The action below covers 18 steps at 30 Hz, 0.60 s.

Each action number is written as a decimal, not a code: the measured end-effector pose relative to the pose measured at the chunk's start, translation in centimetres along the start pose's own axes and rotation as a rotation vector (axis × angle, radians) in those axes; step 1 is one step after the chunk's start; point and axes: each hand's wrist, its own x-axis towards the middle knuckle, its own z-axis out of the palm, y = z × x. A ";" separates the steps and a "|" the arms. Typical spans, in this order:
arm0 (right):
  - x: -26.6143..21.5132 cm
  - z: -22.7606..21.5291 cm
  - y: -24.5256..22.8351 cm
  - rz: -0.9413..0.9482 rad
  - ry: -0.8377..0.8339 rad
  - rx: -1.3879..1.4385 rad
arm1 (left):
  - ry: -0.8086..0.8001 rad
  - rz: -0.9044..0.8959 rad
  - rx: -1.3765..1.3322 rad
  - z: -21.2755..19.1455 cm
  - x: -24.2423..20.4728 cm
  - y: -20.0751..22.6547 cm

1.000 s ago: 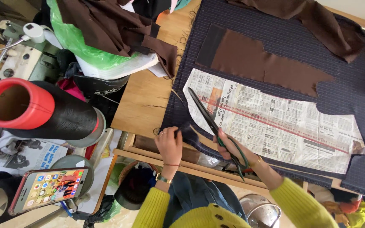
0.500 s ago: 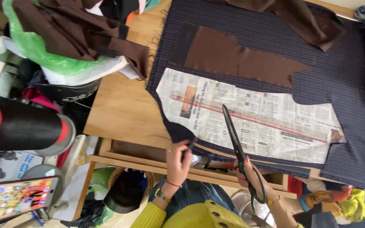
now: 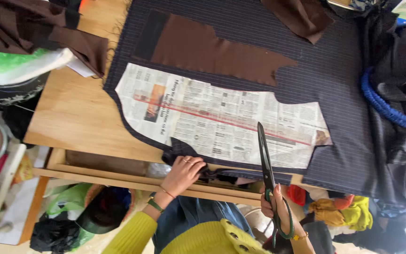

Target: The person uses shears to cut a piece of dark fabric along the edge of a newspaper pattern placed on a table. After cutting, the person removes the newspaper and arranges the cut fabric pieces on the table.

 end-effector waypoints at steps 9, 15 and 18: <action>-0.7 -7.3 -2.2 0.056 0.087 -0.051 | 0.359 -0.276 -0.402 -4.1 1.3 3.7; 2.0 -7.3 -3.2 -0.020 -0.152 -0.049 | 1.051 -1.073 -1.101 -12.0 -0.5 -1.4; 1.8 -3.8 -4.4 -0.048 -0.142 -0.061 | 1.303 -1.007 -1.135 -18.1 -2.1 -4.6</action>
